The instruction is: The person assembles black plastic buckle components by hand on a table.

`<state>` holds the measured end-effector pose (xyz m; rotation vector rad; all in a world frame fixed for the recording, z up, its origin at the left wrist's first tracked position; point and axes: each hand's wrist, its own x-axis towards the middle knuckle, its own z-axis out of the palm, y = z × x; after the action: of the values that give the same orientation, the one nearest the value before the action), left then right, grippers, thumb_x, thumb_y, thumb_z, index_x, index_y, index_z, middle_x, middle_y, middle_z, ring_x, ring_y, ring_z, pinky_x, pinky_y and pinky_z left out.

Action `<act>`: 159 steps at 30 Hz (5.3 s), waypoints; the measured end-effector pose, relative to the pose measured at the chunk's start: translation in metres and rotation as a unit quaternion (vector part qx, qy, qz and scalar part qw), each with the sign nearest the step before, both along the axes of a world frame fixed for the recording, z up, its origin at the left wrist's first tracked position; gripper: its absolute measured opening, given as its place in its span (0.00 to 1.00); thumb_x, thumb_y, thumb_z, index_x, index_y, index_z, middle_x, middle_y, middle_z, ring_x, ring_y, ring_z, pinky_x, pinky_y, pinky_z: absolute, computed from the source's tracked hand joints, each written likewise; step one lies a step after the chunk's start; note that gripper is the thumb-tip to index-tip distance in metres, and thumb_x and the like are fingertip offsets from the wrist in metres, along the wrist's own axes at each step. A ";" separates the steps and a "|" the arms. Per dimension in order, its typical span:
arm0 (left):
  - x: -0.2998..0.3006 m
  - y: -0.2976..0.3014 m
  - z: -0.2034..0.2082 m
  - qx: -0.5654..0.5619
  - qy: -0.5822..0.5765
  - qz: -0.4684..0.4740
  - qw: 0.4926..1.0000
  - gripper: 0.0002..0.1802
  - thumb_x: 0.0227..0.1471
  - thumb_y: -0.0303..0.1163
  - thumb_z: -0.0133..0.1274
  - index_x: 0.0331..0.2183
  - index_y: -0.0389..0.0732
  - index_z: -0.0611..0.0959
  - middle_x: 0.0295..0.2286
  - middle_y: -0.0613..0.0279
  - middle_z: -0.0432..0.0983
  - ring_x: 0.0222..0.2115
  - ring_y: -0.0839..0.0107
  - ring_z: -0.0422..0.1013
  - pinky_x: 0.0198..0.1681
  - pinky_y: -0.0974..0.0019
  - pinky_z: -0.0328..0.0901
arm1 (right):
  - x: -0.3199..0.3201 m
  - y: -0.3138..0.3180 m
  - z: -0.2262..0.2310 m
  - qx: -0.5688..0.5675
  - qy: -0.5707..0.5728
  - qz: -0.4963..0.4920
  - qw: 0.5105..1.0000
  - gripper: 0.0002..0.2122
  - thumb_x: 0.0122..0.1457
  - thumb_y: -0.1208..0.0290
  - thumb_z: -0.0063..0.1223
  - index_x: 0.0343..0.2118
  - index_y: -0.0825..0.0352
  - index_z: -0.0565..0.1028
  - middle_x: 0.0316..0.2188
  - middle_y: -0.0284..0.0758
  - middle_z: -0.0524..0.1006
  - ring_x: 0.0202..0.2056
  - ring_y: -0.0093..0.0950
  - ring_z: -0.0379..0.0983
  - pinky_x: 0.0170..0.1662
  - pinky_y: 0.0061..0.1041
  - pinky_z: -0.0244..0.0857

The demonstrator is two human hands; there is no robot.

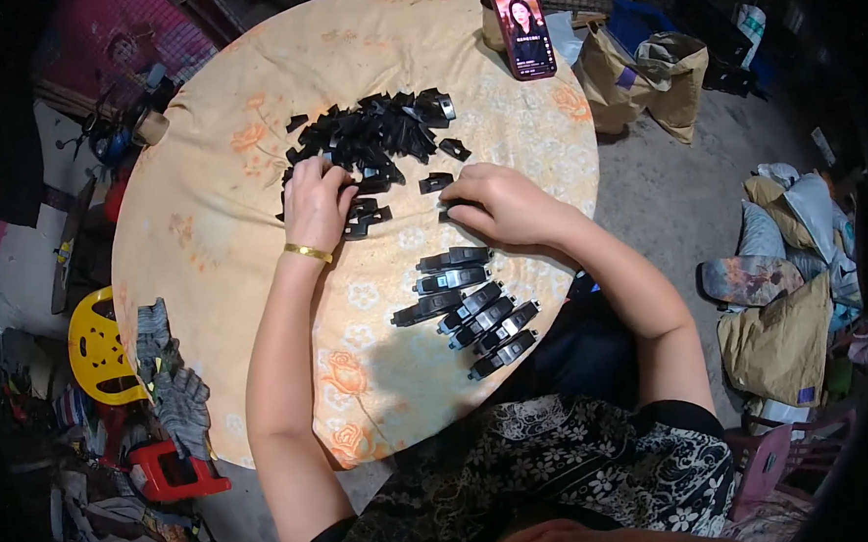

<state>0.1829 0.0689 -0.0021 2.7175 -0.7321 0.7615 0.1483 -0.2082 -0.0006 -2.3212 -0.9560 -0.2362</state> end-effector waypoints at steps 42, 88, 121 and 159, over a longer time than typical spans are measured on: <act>-0.035 -0.057 0.021 -0.085 0.192 -0.122 0.970 0.10 0.45 0.31 0.59 0.31 0.38 0.82 0.31 0.57 0.75 0.37 0.57 0.68 0.41 0.60 0.65 | 0.016 0.000 -0.007 0.063 -0.052 0.004 0.997 0.11 0.50 0.66 0.59 0.34 0.66 0.79 0.32 0.39 0.76 0.37 0.40 0.72 0.42 0.36 0.66; -0.051 -0.072 -0.007 -0.213 0.229 -0.046 0.949 0.10 0.38 0.28 0.64 0.28 0.36 0.84 0.26 0.54 0.74 0.29 0.56 0.73 0.34 0.61 0.67 | 0.004 -0.025 0.010 -0.023 -0.016 0.012 1.000 0.12 0.46 0.71 0.62 0.36 0.67 0.80 0.29 0.37 0.75 0.37 0.37 0.70 0.42 0.33 0.65; 0.024 -0.021 0.017 0.094 -0.022 -0.034 0.995 0.16 0.41 0.27 0.61 0.36 0.39 0.80 0.40 0.56 0.71 0.42 0.57 0.67 0.43 0.59 0.65 | 0.025 -0.016 0.000 0.070 -0.004 -0.094 0.993 0.10 0.48 0.71 0.58 0.34 0.67 0.80 0.29 0.39 0.78 0.35 0.37 0.75 0.40 0.32 0.69; -0.047 -0.069 -0.006 -0.192 0.175 -0.091 0.961 0.13 0.34 0.26 0.67 0.27 0.35 0.83 0.23 0.57 0.72 0.24 0.63 0.71 0.29 0.65 0.66 | -0.009 -0.018 0.012 -0.044 -0.040 -0.026 0.998 0.10 0.45 0.72 0.63 0.32 0.67 0.79 0.25 0.37 0.72 0.33 0.37 0.70 0.36 0.34 0.65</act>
<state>0.1360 -0.0004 -0.0081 2.3055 -0.6594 0.3235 0.1394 -0.2260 0.0115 -2.4353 -0.9638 -0.3166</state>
